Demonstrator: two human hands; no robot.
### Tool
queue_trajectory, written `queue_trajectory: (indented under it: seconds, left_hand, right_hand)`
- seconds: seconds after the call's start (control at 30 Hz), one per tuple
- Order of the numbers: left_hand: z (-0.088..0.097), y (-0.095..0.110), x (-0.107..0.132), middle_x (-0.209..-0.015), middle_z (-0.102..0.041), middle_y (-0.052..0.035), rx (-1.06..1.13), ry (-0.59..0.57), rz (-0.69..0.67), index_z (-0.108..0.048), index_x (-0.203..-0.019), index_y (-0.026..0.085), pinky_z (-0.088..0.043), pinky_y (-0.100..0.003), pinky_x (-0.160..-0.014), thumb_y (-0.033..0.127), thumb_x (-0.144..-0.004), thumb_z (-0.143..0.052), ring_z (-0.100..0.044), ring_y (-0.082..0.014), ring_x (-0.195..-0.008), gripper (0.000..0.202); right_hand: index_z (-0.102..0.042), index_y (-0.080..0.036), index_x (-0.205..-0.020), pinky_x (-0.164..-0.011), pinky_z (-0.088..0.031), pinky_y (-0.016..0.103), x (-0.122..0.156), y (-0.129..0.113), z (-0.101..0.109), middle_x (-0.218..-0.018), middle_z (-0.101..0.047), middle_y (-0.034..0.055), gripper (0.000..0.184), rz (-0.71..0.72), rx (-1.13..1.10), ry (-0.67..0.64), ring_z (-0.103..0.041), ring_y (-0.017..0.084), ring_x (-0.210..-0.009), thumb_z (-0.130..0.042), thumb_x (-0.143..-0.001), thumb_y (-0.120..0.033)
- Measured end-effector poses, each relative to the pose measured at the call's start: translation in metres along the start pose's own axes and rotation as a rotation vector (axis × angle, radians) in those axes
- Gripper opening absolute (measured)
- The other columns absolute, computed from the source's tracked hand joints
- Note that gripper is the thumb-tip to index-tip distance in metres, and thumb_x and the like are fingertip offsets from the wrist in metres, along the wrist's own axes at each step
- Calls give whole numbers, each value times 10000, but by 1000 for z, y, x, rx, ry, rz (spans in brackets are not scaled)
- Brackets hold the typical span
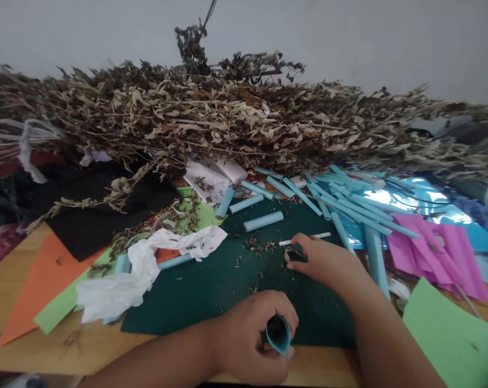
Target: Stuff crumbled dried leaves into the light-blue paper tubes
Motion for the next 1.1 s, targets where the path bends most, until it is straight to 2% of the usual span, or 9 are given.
queue_trajectory:
  seconds: [0.17,0.3,0.4,0.47,0.57,0.73,0.8,0.93,1.1]
  left_hand:
    - [23,3,-4,-631,-481,-8,-38,175,-41,-385,-711,182,-385,-230,-546,122,-634,-546,-468,-103,-576,189]
    - [47,-1,-4,-604,-470,8,-173,404,7,-396,-727,189,-378,-233,-531,149,-669,-532,-461,-99,-551,153]
    - [59,-4,-3,-612,-470,6,-341,519,75,-408,-723,187,-384,-237,-526,190,-684,-520,-464,-103,-546,119]
    - [64,-5,-4,-612,-477,7,-489,519,105,-425,-731,183,-391,-238,-532,207,-678,-527,-473,-107,-548,117]
    - [64,-5,-8,-597,-490,12,-672,436,108,-443,-711,180,-404,-238,-554,208,-663,-538,-491,-112,-559,110]
    - [63,-9,-14,-642,-522,6,-753,359,138,-444,-690,180,-417,-222,-571,171,-680,-503,-515,-111,-600,60]
    - [62,-9,-15,-656,-529,7,-783,342,128,-450,-704,180,-418,-214,-582,157,-683,-501,-522,-109,-618,59]
    - [60,-7,-15,-672,-535,8,-832,334,84,-451,-727,178,-419,-207,-592,150,-687,-504,-526,-104,-628,72]
    - [58,-8,-15,-669,-528,18,-836,306,78,-455,-786,190,-420,-208,-594,149,-693,-514,-519,-101,-628,118]
  right_hand:
    - [-511,-226,-897,-460,-229,221,-2,-5,-4,-785,-594,22,245,69,20,-17,-573,201,-710,-559,-681,-331]
    - [-456,-241,-1030,-475,-253,226,2,-15,-3,-874,-585,27,400,111,9,26,-569,210,-763,-543,-685,-422]
    - [-425,-255,-1078,-469,-249,226,5,-21,-1,-927,-566,32,444,152,3,47,-566,213,-778,-538,-689,-439]
    - [-455,-265,-1036,-461,-237,223,5,-24,-1,-911,-563,21,346,190,1,45,-566,197,-757,-524,-715,-375]
    - [-506,-249,-939,-453,-225,223,3,-27,-1,-853,-558,17,195,227,-8,48,-562,174,-707,-475,-748,-276]
    - [-510,-220,-943,-468,-245,229,0,-30,-3,-872,-557,32,214,250,-52,76,-556,175,-710,-450,-739,-195]
    - [-471,-222,-1024,-484,-268,229,-1,-31,-5,-871,-567,30,296,265,-79,83,-555,183,-736,-469,-730,-197]
    - [-420,-237,-1104,-507,-298,235,-3,-31,-8,-903,-566,32,393,281,-136,111,-553,202,-765,-511,-730,-314]
    - [-517,-219,-948,-504,-285,233,-4,-37,-9,-855,-545,33,215,316,-207,141,-541,189,-723,-489,-745,-285]
Point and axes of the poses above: each hand's wrist, its own x-axis away from the middle knuckle, its own z-axis out of the back of the hand, y = z × x, the point moved 4 cm from there along -x, towards the middle knuckle
